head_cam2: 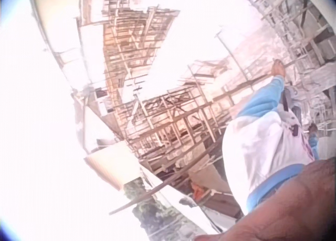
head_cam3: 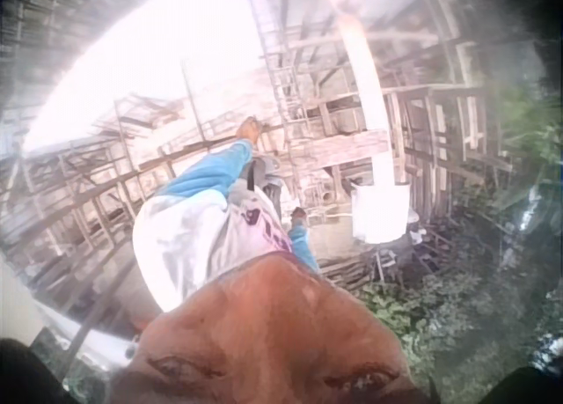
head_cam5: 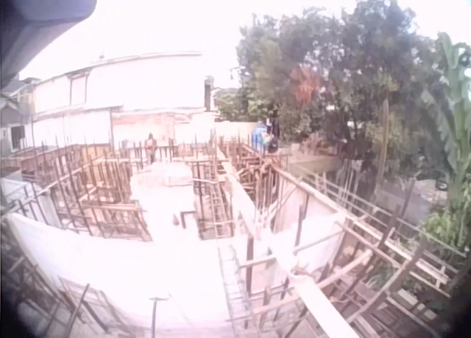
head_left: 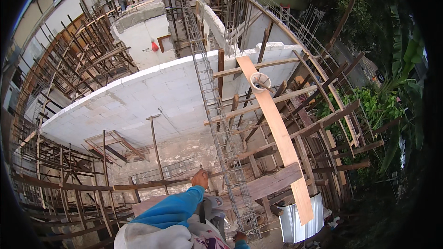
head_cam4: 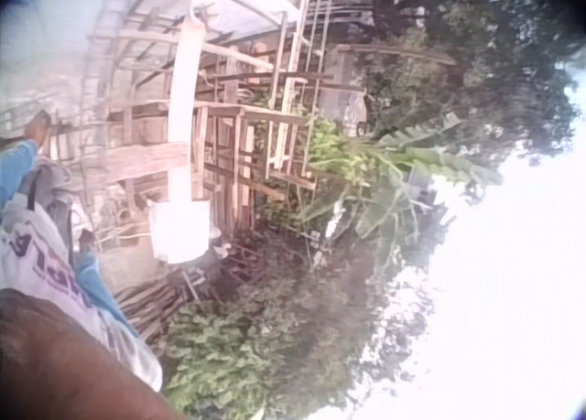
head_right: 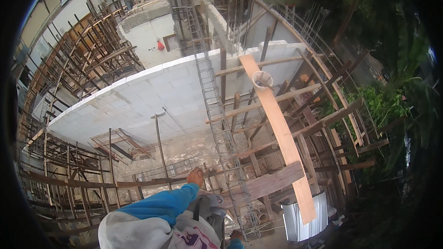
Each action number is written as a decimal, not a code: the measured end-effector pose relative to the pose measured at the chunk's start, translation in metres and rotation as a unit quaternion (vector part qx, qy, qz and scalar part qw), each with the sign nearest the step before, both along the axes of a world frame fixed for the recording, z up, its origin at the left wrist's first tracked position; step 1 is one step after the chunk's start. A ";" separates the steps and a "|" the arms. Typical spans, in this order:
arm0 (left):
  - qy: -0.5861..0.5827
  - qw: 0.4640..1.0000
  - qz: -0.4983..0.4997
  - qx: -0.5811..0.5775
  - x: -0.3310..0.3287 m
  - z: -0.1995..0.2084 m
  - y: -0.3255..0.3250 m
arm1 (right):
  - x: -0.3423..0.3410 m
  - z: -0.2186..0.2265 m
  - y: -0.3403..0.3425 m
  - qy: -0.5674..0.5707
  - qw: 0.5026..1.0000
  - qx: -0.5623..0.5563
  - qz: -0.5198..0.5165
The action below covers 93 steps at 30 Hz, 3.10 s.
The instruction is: The person hammers a nail into a wooden plank, retrieves more nails from a bucket, and then moves a long wooden beam to position it across a metal rebar structure.
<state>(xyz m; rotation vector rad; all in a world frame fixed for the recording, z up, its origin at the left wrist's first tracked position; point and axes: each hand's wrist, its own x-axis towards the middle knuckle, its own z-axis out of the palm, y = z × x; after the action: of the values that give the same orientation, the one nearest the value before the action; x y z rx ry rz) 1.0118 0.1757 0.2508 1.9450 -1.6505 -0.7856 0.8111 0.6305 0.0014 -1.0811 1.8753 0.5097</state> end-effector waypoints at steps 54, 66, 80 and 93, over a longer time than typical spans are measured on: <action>-0.009 0.995 0.070 0.073 0.029 -0.031 -0.041 | 0.140 0.209 -0.003 -0.142 0.591 -0.141 -0.781; 0.058 0.991 0.051 0.106 0.018 -0.025 -0.031 | 0.183 0.337 0.051 0.109 0.526 -0.262 -0.802; 0.028 0.992 0.047 0.112 0.029 -0.043 -0.049 | 0.105 0.522 0.038 0.188 0.641 -0.325 -0.669; -0.019 0.994 0.054 0.088 0.010 -0.022 -0.023 | 0.168 0.621 0.143 0.407 0.587 -0.166 -0.680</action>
<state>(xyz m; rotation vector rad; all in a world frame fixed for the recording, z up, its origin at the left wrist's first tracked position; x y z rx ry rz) 1.0222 0.1531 0.2291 2.1632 -1.5270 -0.8823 0.9791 0.7736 0.6221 0.8329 2.9614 -0.3985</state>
